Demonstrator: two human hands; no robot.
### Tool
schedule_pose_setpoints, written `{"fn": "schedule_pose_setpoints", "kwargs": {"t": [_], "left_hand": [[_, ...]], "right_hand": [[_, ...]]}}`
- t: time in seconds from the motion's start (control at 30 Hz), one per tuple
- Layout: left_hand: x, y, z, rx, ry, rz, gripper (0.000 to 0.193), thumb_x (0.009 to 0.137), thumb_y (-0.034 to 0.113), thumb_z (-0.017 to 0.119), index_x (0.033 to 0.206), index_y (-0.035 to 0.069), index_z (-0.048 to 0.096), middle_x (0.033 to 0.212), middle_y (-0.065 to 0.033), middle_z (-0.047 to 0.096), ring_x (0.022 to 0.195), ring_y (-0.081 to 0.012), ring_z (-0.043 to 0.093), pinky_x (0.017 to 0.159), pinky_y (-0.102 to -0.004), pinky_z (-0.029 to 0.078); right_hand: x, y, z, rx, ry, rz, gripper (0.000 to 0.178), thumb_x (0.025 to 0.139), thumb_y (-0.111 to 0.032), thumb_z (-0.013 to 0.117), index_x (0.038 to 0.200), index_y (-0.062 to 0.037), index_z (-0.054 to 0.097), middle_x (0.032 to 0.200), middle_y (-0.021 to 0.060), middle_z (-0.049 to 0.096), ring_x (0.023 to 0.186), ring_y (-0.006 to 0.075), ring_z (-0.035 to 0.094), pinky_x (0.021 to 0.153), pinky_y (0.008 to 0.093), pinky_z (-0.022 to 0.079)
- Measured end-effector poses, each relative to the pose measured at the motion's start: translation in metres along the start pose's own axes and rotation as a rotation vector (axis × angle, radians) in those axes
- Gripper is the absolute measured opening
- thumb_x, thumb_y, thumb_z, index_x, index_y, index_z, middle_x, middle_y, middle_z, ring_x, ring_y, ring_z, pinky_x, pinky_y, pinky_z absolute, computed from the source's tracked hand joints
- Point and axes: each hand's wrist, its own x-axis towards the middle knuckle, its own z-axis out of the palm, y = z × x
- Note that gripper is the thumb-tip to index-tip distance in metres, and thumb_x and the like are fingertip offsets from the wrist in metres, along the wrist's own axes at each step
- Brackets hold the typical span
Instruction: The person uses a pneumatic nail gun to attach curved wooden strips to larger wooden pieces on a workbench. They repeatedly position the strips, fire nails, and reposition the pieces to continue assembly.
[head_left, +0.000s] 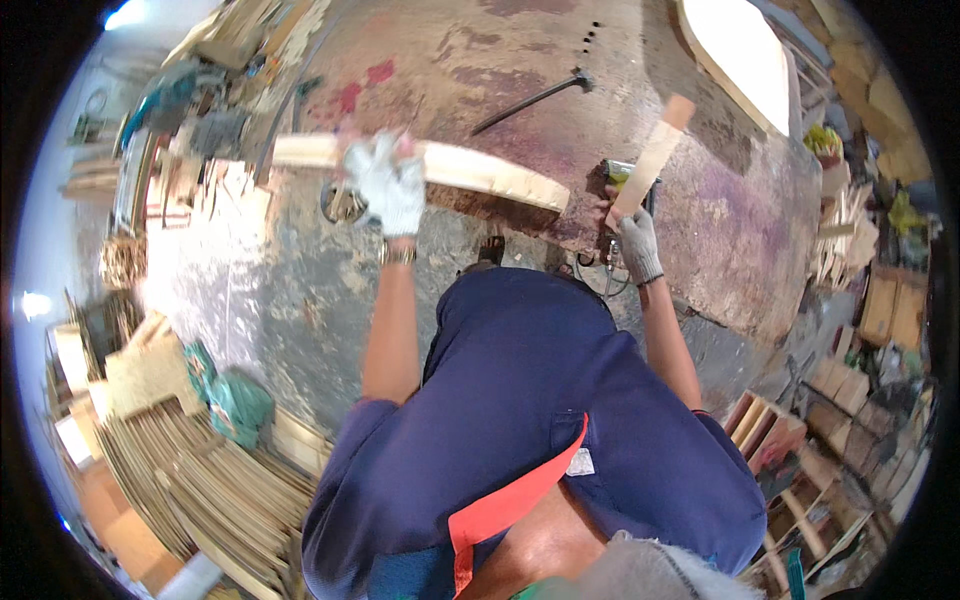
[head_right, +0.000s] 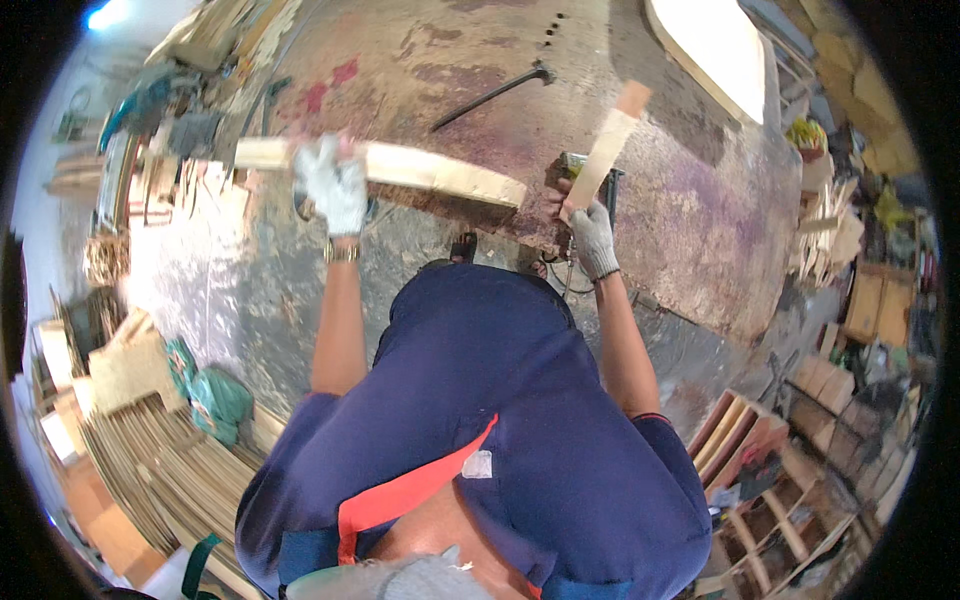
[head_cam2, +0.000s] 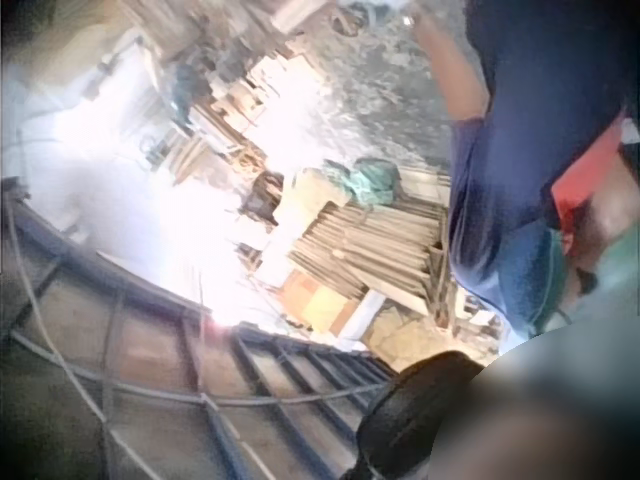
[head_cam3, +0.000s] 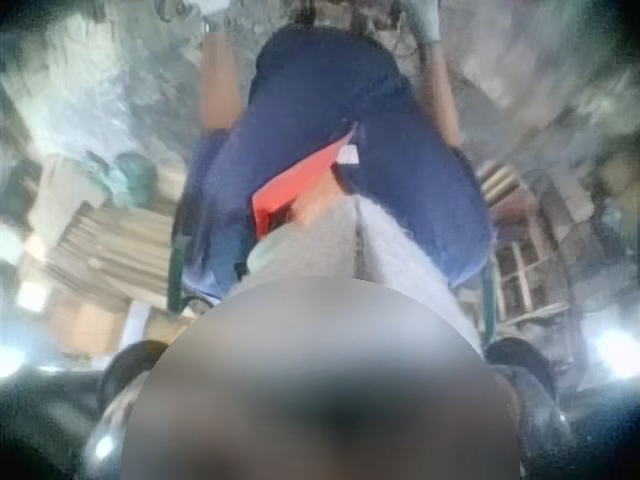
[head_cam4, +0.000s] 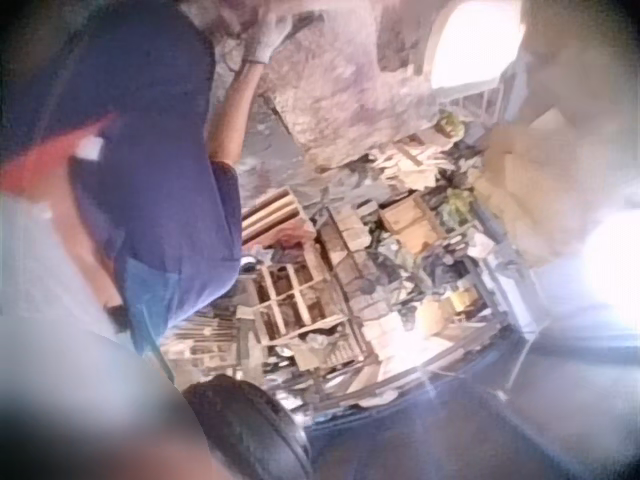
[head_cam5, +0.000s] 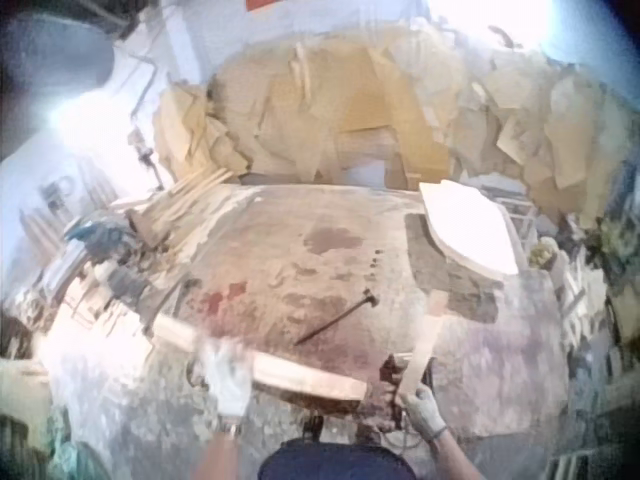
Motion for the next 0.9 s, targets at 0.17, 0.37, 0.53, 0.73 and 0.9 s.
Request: {"fn": "schedule_pose_setpoints", "kwargs": {"t": [0.17, 0.37, 0.53, 0.73, 0.9], "left_hand": [[-0.027, -0.025, -0.023, -1.229, 0.327, -1.039, 0.068, 0.094, 0.037, 0.079, 0.145, 0.004, 0.049, 0.13, -0.0163, 0.061, 0.103, -0.0306, 0.067, 0.089, -0.0493, 0.059], [-0.041, -0.063, -0.044, -0.973, 0.063, -1.245, 0.068, 0.081, 0.009, 0.076, 0.143, 0.001, 0.047, 0.129, -0.014, 0.059, 0.113, -0.032, 0.063, 0.095, -0.0557, 0.056], [0.01, -0.077, -0.033, -0.914, -0.088, -1.073, 0.054, 0.077, 0.003, 0.072, 0.128, -0.004, 0.052, 0.121, -0.0132, 0.062, 0.107, -0.0297, 0.062, 0.093, -0.0475, 0.054], [0.089, -0.074, -0.02, -0.854, -0.457, -0.475, 0.052, 0.076, -0.001, 0.073, 0.123, -0.004, 0.052, 0.109, -0.0106, 0.065, 0.094, -0.0222, 0.062, 0.088, -0.0346, 0.052], [0.151, -0.056, -0.031, -0.778, -0.751, -0.185, 0.067, 0.074, -0.001, 0.078, 0.134, -0.007, 0.05, 0.121, -0.0149, 0.066, 0.104, -0.0223, 0.064, 0.092, -0.0333, 0.053]], "right_hand": [[-0.046, 0.005, -0.013, -0.086, 0.119, 0.1, 0.023, 0.106, -0.018, 0.062, 0.122, -0.0021, 0.064, 0.08, 0.0032, 0.069, 0.067, 0.012, 0.066, 0.064, 0.0287, 0.056], [-0.07, 0.016, -0.006, 0.076, 0.292, 0.066, 0.032, 0.108, -0.024, 0.059, 0.128, 0.0001, 0.06, 0.082, 0.0073, 0.07, 0.061, 0.0119, 0.065, 0.05, 0.026, 0.053], [-0.054, 0.018, -0.018, -0.186, 0.355, -0.17, 0.035, 0.106, -0.023, 0.061, 0.129, 0.0036, 0.065, 0.097, 0.0016, 0.071, 0.09, 0.0088, 0.065, 0.077, 0.0267, 0.053], [-0.06, -0.021, -0.035, -0.327, 0.256, -0.25, 0.031, 0.102, -0.018, 0.065, 0.125, 0.0014, 0.071, 0.103, 0.0003, 0.071, 0.097, 0.0087, 0.063, 0.085, 0.0274, 0.051], [-0.084, -0.028, -0.023, -0.285, 0.333, -0.183, 0.029, 0.102, -0.015, 0.065, 0.124, 0.0016, 0.073, 0.102, -0.0002, 0.072, 0.096, 0.0089, 0.064, 0.085, 0.0272, 0.052]]}}
